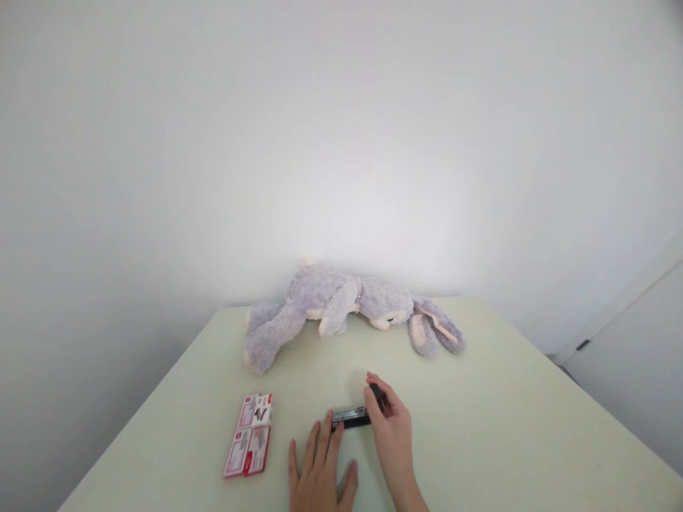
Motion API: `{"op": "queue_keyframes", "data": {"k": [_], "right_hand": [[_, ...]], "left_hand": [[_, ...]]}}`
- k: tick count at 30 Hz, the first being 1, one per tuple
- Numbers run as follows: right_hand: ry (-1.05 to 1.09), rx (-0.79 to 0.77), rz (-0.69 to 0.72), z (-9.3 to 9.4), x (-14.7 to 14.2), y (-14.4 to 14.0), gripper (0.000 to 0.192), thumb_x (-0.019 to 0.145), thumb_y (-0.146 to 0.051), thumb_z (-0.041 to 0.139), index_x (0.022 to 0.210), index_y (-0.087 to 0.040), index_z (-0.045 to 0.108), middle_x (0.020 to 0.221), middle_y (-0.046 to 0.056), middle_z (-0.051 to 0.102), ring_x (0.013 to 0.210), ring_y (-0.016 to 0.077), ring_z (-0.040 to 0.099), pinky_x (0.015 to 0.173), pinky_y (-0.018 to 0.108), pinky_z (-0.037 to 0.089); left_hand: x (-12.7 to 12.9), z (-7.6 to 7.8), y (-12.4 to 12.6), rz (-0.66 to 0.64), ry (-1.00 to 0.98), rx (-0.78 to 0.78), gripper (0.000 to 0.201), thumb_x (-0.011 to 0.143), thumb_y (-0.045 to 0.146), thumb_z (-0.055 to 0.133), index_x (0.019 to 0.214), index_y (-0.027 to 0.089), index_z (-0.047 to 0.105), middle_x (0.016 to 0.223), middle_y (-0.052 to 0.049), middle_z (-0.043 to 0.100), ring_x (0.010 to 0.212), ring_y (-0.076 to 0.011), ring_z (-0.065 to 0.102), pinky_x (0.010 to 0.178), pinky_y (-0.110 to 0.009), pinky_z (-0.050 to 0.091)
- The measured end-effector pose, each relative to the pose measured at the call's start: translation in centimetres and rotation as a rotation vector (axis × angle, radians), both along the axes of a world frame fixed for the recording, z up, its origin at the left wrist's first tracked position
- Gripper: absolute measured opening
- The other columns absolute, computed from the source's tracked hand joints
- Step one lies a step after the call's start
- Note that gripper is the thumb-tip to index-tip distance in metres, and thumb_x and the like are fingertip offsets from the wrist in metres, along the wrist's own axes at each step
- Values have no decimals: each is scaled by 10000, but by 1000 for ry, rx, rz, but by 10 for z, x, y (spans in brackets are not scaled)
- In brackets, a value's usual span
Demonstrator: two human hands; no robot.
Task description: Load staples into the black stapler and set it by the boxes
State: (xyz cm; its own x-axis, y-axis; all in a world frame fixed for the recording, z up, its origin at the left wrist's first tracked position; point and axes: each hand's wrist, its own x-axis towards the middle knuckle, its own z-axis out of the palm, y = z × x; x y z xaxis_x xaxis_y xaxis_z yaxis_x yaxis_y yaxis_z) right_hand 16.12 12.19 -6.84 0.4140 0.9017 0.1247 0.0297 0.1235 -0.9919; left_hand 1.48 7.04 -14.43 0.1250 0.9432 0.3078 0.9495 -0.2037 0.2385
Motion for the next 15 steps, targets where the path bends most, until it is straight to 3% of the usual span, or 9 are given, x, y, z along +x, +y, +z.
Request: {"op": "queue_keyframes", "data": {"k": [5,10,12,15], "right_hand": [[385,-124,-110,-19,54,-8,601,824,-641,687,1216,-185,699,1265,104,723,1252,311,620,930,388,596],[448,-254,-121,-38,85,-28,780,745,-738,699,1328,-228,611,1362,90,652,1115,294,690,788,375,641],[371,-277,-168,-39,92,-42,811,767,-776,641,1385,-261,546,1310,80,663,986,255,721,726,361,638],[148,-360,-157,-41,93,-67,791,775,-819,575,1312,-239,588,1014,51,719,712,191,686,560,290,571]], "left_hand": [[-1,4,2,-33,-43,17,624,876,362,569,1492,296,496,1604,-55,427,1443,-355,438,1231,-689,84],[-22,14,6,-46,-66,70,455,923,244,473,1356,285,605,1560,-52,505,1431,-298,451,1232,-670,119],[-44,24,6,118,-78,111,437,930,290,493,1350,292,614,1494,-80,563,1373,-321,493,1190,-663,236],[-79,37,-1,486,-89,128,487,916,410,560,1388,300,600,1347,-132,617,1235,-376,563,1017,-639,431]]}}
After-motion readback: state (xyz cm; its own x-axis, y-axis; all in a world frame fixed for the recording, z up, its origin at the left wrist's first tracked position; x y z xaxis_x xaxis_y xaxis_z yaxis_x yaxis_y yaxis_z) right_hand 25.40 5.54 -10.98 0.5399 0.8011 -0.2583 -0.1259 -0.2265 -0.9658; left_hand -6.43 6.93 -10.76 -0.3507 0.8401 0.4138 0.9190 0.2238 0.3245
